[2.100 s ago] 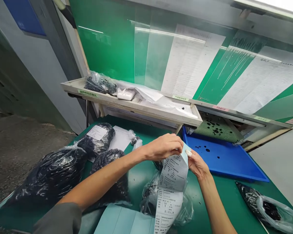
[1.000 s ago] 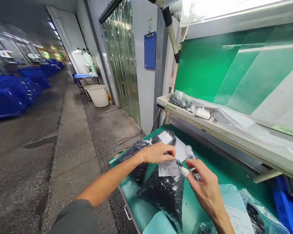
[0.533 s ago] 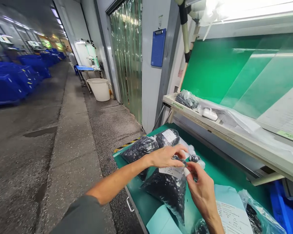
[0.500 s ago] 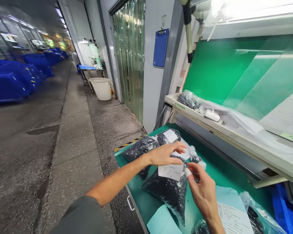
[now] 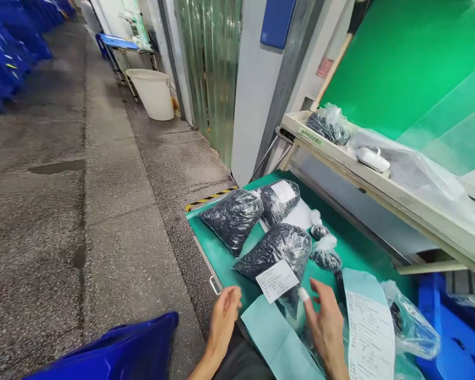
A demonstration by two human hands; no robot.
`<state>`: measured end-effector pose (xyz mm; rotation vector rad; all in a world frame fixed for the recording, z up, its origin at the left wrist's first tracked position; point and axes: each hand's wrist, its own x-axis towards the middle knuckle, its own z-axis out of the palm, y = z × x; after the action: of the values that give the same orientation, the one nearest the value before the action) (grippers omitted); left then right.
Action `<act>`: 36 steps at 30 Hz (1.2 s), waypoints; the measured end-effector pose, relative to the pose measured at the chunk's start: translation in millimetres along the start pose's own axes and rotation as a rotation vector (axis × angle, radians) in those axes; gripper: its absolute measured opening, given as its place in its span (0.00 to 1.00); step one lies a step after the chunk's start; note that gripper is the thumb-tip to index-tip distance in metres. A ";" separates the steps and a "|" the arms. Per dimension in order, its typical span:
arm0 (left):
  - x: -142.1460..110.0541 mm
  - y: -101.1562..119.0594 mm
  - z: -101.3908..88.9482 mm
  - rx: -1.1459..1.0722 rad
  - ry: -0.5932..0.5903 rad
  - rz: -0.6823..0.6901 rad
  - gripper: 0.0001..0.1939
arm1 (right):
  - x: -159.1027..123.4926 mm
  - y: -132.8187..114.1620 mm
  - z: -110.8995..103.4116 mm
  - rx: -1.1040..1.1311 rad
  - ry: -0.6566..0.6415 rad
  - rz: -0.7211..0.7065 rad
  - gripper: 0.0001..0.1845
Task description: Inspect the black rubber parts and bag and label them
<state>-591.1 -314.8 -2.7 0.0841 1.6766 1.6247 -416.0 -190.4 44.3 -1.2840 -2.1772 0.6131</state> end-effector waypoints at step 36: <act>-1.4 29.1 -2.9 -0.538 -0.442 -0.176 0.13 | -26.4 -89.6 12.9 -0.100 -0.077 -0.479 0.13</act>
<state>-605.1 -312.8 23.0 0.0224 0.8621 1.7154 -471.6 -255.1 84.5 -0.7444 -2.4843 0.3660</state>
